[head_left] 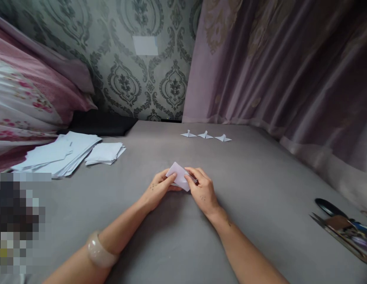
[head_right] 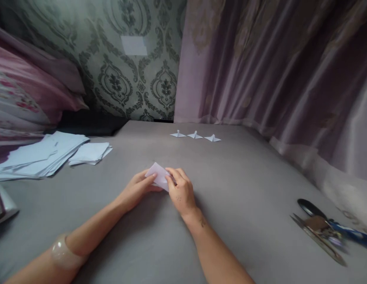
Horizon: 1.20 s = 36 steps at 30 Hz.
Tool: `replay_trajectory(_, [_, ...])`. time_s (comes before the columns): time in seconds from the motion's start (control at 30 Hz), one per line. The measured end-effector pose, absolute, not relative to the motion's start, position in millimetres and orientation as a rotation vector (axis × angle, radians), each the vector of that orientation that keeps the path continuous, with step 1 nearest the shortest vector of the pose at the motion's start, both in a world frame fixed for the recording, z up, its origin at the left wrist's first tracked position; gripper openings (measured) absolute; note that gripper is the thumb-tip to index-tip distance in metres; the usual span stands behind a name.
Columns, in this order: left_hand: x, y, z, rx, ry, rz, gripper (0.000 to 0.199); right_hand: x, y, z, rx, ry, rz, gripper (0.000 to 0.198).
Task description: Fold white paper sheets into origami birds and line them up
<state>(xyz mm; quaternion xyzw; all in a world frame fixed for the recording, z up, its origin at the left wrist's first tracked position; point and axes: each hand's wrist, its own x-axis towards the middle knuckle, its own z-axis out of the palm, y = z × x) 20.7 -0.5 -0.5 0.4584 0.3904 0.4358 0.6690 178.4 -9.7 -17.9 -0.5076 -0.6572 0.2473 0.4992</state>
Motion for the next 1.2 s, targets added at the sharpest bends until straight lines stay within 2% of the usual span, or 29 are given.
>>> replay_trajectory(0.37, [18,5,-12,0.794,0.716,0.982,0.032,179,-13,-17,-1.269,-1.709,0.52,0.03])
replay_trajectory(0.67, [18,8,-12,0.685,0.69,1.004,0.032,178,-14,-16,-1.23,-1.858,0.307,0.032])
replay_trajectory(0.97, [18,9,-7,0.576,0.673,1.019,0.039,175,-17,-12,-1.233,-1.942,0.082,0.027])
replay_trajectory(1.2, [18,7,-3,0.659,0.64,0.986,0.045,173,-21,-2,-1.18,-1.96,0.055,0.011])
